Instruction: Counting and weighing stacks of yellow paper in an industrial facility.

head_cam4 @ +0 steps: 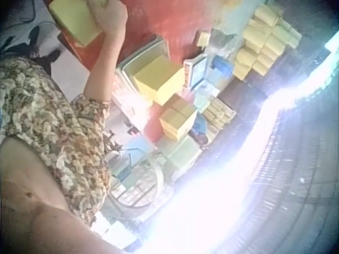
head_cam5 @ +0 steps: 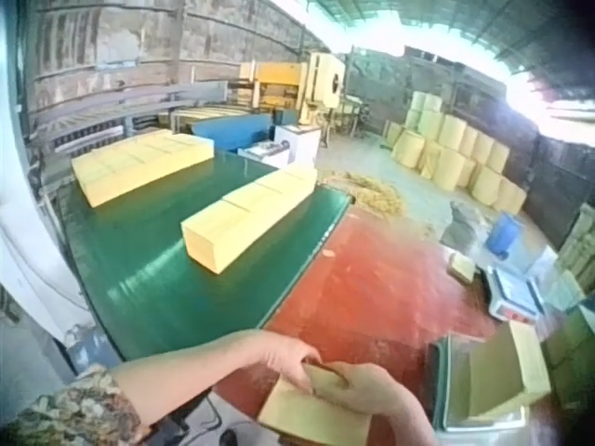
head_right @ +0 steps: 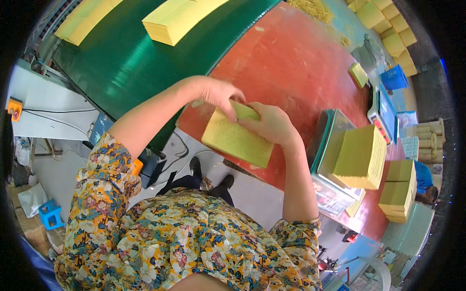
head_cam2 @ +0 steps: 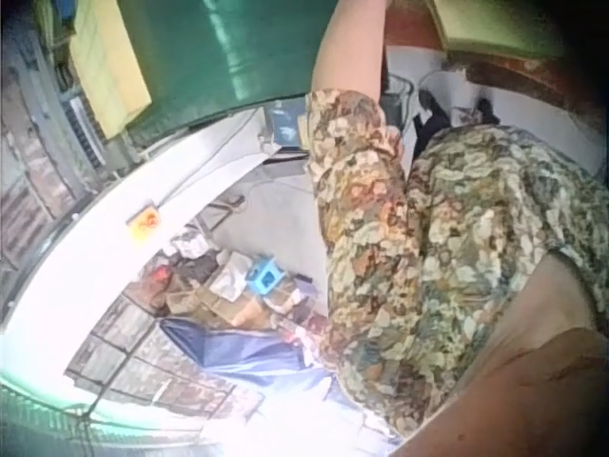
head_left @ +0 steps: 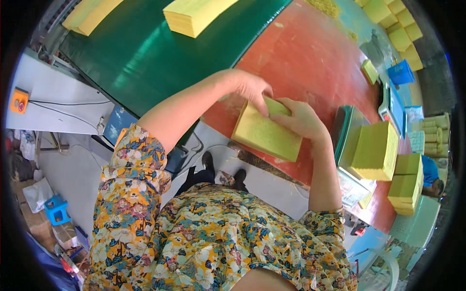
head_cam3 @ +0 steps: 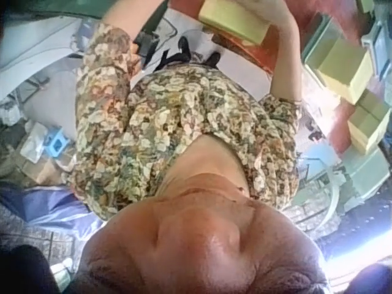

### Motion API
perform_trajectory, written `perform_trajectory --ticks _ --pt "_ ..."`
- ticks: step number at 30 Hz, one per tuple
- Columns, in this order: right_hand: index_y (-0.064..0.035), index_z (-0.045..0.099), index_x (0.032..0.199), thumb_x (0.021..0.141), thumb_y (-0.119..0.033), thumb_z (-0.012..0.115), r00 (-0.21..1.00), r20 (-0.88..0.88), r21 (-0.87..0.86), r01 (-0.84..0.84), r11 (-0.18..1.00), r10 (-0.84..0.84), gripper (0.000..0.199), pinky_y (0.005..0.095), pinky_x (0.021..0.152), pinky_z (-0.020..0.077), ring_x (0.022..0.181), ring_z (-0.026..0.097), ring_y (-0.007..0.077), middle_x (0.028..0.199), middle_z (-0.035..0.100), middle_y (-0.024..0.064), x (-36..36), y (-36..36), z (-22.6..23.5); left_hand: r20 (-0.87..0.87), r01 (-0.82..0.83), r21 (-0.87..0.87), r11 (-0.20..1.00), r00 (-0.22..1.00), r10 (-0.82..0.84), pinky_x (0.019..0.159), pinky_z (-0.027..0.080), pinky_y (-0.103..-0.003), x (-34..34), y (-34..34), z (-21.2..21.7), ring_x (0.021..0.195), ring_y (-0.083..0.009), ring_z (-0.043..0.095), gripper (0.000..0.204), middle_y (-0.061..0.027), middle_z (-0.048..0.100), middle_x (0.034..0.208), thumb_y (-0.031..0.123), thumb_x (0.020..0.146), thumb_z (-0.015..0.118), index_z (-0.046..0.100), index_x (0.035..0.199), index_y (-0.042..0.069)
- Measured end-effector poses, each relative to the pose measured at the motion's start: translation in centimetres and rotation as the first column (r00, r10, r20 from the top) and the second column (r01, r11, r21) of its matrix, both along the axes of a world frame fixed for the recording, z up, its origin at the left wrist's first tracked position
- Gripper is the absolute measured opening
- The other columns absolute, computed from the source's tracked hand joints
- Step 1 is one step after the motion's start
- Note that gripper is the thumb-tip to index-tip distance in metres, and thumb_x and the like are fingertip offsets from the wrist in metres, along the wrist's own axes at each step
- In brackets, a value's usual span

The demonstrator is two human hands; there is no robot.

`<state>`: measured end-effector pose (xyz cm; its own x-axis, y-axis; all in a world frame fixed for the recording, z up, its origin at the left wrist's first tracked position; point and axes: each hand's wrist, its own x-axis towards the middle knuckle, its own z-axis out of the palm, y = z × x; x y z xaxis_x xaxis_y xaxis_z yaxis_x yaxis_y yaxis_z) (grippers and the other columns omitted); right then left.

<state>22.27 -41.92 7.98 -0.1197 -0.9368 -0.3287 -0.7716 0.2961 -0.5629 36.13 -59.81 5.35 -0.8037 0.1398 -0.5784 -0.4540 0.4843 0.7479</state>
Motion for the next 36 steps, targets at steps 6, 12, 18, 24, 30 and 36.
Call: perform_trajectory --ticks 6,12,18,24,30,36 --pt "-0.0053 0.066 0.112 0.085 -0.053 0.061 0.991 -0.093 -0.044 0.093 0.995 -0.096 0.055 0.0449 0.083 0.0519 0.094 0.068 0.0357 0.098 0.071 0.0191 3.2 1.3 -1.3 -0.707 -0.846 0.123 0.519 0.292 0.644 0.110 0.038 -0.037 6.5 4.9 0.5 0.134 -0.0267 0.047 0.071 -0.0184 0.047 0.146 0.029 0.087 0.071 0.041 0.144 -0.001" --pt "-0.0037 0.065 0.107 0.088 -0.057 0.056 0.980 -0.165 -0.053 0.104 0.993 -0.111 0.057 0.0460 0.079 0.0543 0.091 0.070 0.0334 0.091 0.072 0.0176 3.0 2.5 -2.7 -0.018 -0.881 0.404 -0.247 -0.278 0.960 0.083 0.043 -0.031 14.0 19.6 -6.4 0.100 -0.0171 0.054 0.061 -0.0065 0.053 0.122 0.048 0.094 0.059 0.044 0.135 0.005" --pt "0.0020 0.062 0.107 0.088 -0.060 0.052 0.991 -0.095 -0.133 0.086 0.987 -0.099 0.066 0.0452 0.073 0.0566 0.085 0.071 0.0345 0.092 0.072 0.0188 3.8 6.0 -3.9 0.193 -0.527 0.837 -0.146 0.034 0.981 0.115 0.030 -0.048 10.2 23.2 -6.6 0.141 -0.0287 0.037 0.065 -0.0098 0.032 0.157 0.054 0.103 0.032 0.029 0.153 0.012" --pt "0.0036 0.061 0.103 0.088 -0.056 0.057 0.976 0.055 -0.192 0.216 0.957 -0.209 0.061 0.0469 0.072 0.0562 0.081 0.070 0.0379 0.090 0.069 0.0218 4.4 10.2 -4.2 0.096 -0.547 0.835 -0.060 0.038 0.995 0.112 0.036 -0.045 10.6 26.0 -5.7 0.135 -0.0304 0.044 0.054 -0.0167 0.040 0.149 0.037 0.106 0.037 0.033 0.147 0.002" --pt "0.0032 0.061 0.108 0.088 -0.056 0.059 0.963 0.089 -0.189 0.267 0.945 -0.254 0.062 0.0466 0.078 0.0549 0.091 0.068 0.0390 0.100 0.067 0.0242 4.0 10.9 -4.8 0.183 -0.629 0.768 -0.120 0.035 0.983 0.109 0.040 -0.042 12.0 24.5 -6.6 0.130 -0.0295 0.047 0.054 -0.0231 0.045 0.141 0.008 0.099 0.057 0.031 0.144 -0.007" --pt "0.0061 0.058 0.120 0.090 -0.054 0.060 0.795 0.552 -0.187 0.412 0.891 -0.252 0.068 0.0469 0.091 0.0506 0.104 0.064 0.0423 0.114 0.065 0.0270 1.7 13.4 -7.0 0.192 -0.656 0.753 -0.050 0.146 0.970 0.110 0.039 -0.041 10.9 24.0 -5.6 0.131 -0.0247 0.048 0.053 -0.0150 0.046 0.142 0.038 0.103 0.043 0.036 0.143 0.004"
